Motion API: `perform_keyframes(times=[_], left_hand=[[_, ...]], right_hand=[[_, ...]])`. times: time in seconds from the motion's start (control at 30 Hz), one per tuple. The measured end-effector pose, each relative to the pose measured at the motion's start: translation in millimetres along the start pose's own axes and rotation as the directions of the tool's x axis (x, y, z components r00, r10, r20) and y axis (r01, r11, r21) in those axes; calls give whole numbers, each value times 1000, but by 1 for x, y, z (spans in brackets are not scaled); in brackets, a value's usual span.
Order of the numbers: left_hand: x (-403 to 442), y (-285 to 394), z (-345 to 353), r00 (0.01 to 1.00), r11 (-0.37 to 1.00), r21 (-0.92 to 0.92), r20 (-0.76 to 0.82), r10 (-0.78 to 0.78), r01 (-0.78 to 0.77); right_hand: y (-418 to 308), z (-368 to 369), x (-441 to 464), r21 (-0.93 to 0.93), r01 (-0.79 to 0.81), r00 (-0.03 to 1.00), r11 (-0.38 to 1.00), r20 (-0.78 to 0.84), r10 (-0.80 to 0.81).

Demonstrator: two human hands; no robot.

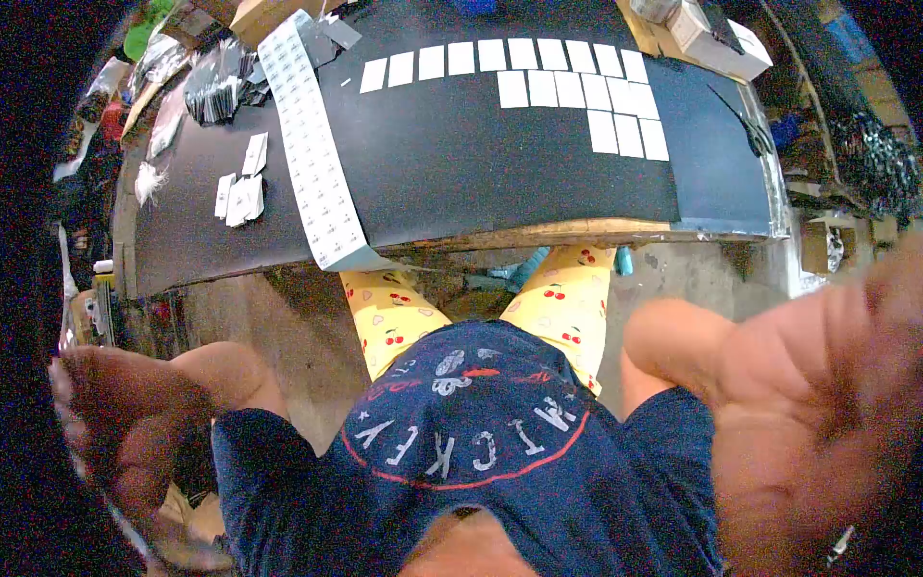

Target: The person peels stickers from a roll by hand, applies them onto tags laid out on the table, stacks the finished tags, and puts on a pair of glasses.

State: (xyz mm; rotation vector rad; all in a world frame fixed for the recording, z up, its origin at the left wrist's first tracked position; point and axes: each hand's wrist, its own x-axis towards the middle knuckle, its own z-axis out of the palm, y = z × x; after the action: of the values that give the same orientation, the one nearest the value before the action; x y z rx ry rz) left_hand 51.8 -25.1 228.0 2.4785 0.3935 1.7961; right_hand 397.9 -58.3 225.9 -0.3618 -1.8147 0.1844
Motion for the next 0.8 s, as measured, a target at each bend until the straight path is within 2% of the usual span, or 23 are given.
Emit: perform_keyframes(times=[0.2, 0.27, 0.37, 0.47, 0.5, 0.53, 0.57, 0.63, 0.67, 0.73, 0.8], left_hand=[[-11, -4, 16, 998, 998, 26, -4, -61, 61], [-19, -12, 24, 993, 993, -42, 46, -107, 109], [-18, -23, 35, 993, 983, -171, 104, -52, 69], [-14, -27, 47, 998, 959, -281, 53, -18, 32], [-15, -27, 48, 996, 951, -298, 46, -76, 86], [-17, -28, 50, 991, 940, -313, 39, -130, 135], [-21, -25, 58, 980, 933, -314, -26, -196, 178], [-26, -31, 60, 965, 916, -306, 37, -260, 259], [-30, -39, 60, 964, 917, -296, 74, -255, 266], [-44, -49, 66, 939, 907, -243, 91, -332, 344], [-61, -55, 74, 889, 861, -225, 73, -452, 456]], right_hand=[[12, 17, -18, -113, -130, 990, 985, -63, 123], [17, 29, -25, -129, -123, 989, 984, -103, 110], [23, 36, -35, -127, -72, 985, 989, -167, 50], [24, 45, -40, -108, -89, 971, 990, -232, 62], [26, 48, -41, -78, -113, 959, 991, -270, 88], [32, 46, -40, -38, -68, 964, 997, -259, 56], [34, 46, -42, -45, -54, 964, 998, -262, 40], [37, 47, -48, -16, -210, 941, 978, -273, 198], [42, 52, -48, 29, -231, 920, 973, -318, 228], [55, 46, -62, 74, -368, 902, 927, -215, 375], [68, 45, -78, 154, -521, 830, 840, -140, 540]])
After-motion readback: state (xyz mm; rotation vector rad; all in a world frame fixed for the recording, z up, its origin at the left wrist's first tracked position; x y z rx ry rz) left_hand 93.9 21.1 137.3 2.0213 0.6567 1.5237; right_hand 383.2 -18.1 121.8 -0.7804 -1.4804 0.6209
